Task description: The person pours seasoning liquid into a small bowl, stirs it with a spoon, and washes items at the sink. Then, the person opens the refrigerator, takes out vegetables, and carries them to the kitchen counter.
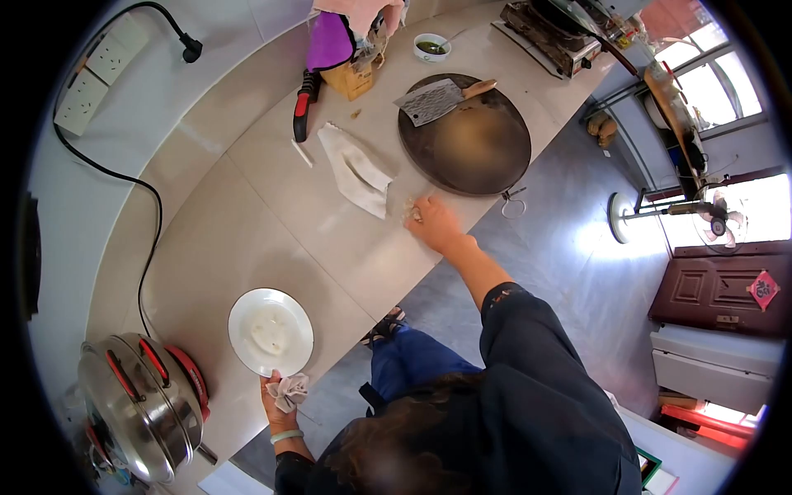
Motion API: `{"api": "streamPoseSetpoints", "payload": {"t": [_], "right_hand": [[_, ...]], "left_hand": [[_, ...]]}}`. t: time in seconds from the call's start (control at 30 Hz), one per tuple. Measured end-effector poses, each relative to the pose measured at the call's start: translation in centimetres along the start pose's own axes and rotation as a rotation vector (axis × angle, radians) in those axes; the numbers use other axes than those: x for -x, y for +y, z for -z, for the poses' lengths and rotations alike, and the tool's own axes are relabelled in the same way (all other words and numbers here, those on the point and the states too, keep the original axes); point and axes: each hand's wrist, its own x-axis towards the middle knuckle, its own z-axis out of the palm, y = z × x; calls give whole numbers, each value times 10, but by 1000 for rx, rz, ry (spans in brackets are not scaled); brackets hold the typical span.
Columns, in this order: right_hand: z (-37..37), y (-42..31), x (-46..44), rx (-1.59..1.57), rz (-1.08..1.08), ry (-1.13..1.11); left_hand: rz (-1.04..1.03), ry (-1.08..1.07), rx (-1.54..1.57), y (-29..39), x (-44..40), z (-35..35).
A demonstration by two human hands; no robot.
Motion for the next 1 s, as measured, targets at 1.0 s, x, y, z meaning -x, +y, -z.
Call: {"api": "streamPoseSetpoints", "payload": {"t": [1.0], "right_hand": [[36, 46, 16, -392, -93, 42]], "left_hand": [[-12, 45, -181, -1, -20, 19]]}}
